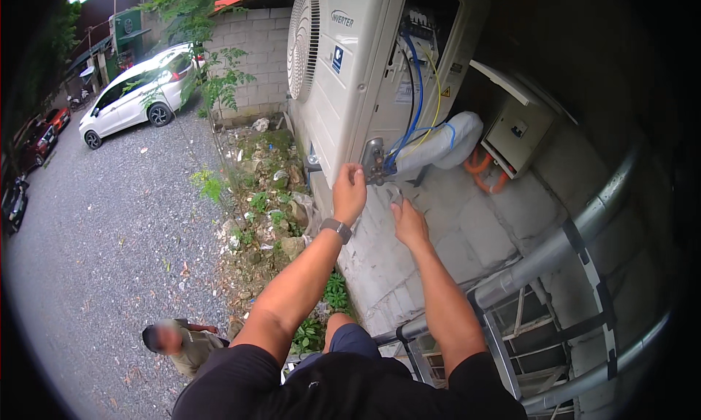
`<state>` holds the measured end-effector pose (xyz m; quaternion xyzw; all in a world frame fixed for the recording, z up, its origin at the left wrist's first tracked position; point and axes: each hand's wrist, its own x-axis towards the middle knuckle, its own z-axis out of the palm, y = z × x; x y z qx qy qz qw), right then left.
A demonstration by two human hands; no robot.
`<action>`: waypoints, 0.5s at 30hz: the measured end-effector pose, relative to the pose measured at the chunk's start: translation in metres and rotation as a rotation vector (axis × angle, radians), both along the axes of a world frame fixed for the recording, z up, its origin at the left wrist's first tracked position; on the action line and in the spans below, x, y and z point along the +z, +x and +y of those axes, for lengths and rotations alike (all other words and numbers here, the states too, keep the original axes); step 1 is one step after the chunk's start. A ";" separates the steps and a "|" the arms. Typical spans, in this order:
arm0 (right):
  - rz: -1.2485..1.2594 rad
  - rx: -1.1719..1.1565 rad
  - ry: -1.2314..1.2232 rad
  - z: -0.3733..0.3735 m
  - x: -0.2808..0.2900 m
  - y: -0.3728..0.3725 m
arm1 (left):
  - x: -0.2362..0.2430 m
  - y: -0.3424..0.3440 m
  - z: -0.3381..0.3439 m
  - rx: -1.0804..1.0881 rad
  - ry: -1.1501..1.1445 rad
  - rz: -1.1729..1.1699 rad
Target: The person works on the wiring and connections of an outdoor air conditioning unit using a screwdriver and wrenches while standing on a ladder.
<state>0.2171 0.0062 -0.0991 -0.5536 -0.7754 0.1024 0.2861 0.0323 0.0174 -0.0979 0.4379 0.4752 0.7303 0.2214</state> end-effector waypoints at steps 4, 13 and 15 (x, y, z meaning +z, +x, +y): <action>-0.133 0.017 -0.006 -0.014 0.018 -0.027 | -0.060 0.038 -0.026 -0.396 -0.260 -0.401; -0.271 0.005 -0.010 -0.025 0.032 -0.054 | -0.061 0.054 -0.019 -0.648 -0.128 -0.649; -0.297 0.002 -0.005 -0.027 0.035 -0.050 | -0.056 0.061 -0.022 -0.739 -0.070 -0.748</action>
